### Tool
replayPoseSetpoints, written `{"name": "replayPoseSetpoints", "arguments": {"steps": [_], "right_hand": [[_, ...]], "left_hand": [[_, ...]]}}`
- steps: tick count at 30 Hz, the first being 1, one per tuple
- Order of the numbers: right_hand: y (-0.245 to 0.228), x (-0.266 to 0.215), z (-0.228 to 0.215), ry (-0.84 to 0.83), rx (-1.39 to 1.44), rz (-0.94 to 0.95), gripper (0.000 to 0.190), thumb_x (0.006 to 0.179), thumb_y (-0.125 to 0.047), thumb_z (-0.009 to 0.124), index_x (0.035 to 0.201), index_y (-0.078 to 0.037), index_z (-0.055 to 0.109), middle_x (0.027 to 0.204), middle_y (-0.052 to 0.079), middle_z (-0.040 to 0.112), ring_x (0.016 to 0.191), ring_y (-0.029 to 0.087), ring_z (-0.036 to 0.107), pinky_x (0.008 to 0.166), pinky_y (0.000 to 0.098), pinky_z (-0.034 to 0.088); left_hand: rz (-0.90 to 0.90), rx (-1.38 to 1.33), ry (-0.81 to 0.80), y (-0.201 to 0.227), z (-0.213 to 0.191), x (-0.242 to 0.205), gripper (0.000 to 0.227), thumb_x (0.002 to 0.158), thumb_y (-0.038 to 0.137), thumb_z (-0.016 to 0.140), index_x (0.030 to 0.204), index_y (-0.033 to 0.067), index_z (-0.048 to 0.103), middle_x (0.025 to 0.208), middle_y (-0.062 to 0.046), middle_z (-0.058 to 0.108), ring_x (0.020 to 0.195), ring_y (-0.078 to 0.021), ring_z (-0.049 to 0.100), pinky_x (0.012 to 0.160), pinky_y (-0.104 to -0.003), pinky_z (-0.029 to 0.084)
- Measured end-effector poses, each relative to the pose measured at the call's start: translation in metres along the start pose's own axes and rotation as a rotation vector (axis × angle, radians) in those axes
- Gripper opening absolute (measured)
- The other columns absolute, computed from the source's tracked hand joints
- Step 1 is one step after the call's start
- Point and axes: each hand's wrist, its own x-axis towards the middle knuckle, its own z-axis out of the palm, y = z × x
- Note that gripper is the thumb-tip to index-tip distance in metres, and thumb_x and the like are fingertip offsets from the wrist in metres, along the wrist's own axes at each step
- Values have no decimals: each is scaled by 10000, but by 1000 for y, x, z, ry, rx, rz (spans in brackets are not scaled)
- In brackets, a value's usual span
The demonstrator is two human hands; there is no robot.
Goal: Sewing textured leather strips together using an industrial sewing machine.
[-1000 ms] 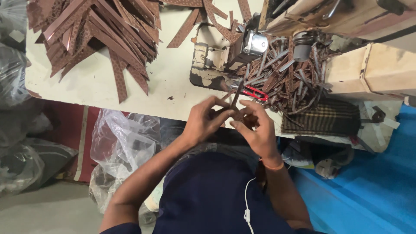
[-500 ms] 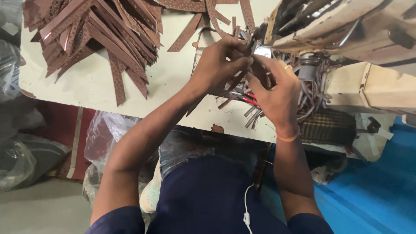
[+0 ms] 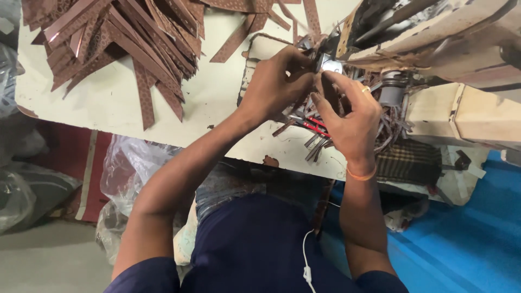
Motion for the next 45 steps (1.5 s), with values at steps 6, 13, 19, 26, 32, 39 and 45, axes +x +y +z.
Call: {"name": "replayPoseSetpoints", "arguments": {"steps": [6, 13, 19, 26, 32, 39, 45], "right_hand": [[9, 3, -2, 22, 17, -11, 353, 993, -86, 791, 1326, -31, 689, 1117, 156, 729, 979, 271, 718, 863, 357, 552], [15, 6, -1, 16, 49, 29, 326, 1007, -94, 768, 1317, -25, 695, 1075, 148, 731, 957, 261, 697, 861, 354, 532], [5, -1, 2, 186, -103, -93, 301, 1003, -75, 770, 1278, 6, 680, 1156, 185, 690, 1093, 304, 663, 968, 380, 524], [68, -83, 27, 411, 20, -32, 108, 1053, -38, 675, 1158, -19, 690, 1131, 121, 692, 1066, 278, 665, 962, 381, 529], [88, -110, 81, 77, -17, 30, 318, 974, -182, 691, 1232, 3, 689, 1187, 174, 702, 1041, 326, 700, 871, 414, 547], [89, -113, 77, 130, -336, -9, 200, 993, -219, 687, 1153, -100, 707, 1072, 150, 699, 941, 371, 667, 824, 452, 532], [71, -120, 79, 226, 3, 150, 250, 1127, -298, 552, 1166, -73, 654, 874, 60, 611, 767, 224, 559, 717, 354, 451]], "left_hand": [[152, 58, -8, -12, -3, 11, 399, 875, 196, 806, 1200, 28, 645, 1011, -132, 768, 909, -201, 772, 810, -319, 598], [264, 22, -37, -24, -4, 18, 422, 862, 156, 817, 1210, 17, 622, 1071, -139, 758, 976, -192, 771, 848, -321, 607], [81, 98, -21, -27, 6, 6, 508, 944, 210, 747, 1381, 63, 533, 1010, -125, 760, 859, -196, 777, 746, -331, 616], [136, -249, 81, -12, 51, -62, 703, 1055, 170, 549, 1648, 43, 193, 846, -121, 712, 705, -209, 674, 681, -355, 555], [99, -265, 403, -41, 32, -50, 360, 1040, 88, 639, 1371, 46, 505, 1097, -169, 690, 858, -188, 755, 678, -336, 588], [320, 168, 287, -59, -5, -7, 801, 941, 218, 780, 1536, 27, 280, 1125, -139, 691, 859, -270, 726, 699, -392, 586], [269, 358, 397, -60, -20, -52, 340, 957, 206, 730, 1240, 85, 586, 999, -78, 731, 799, -282, 718, 669, -413, 567]]}}
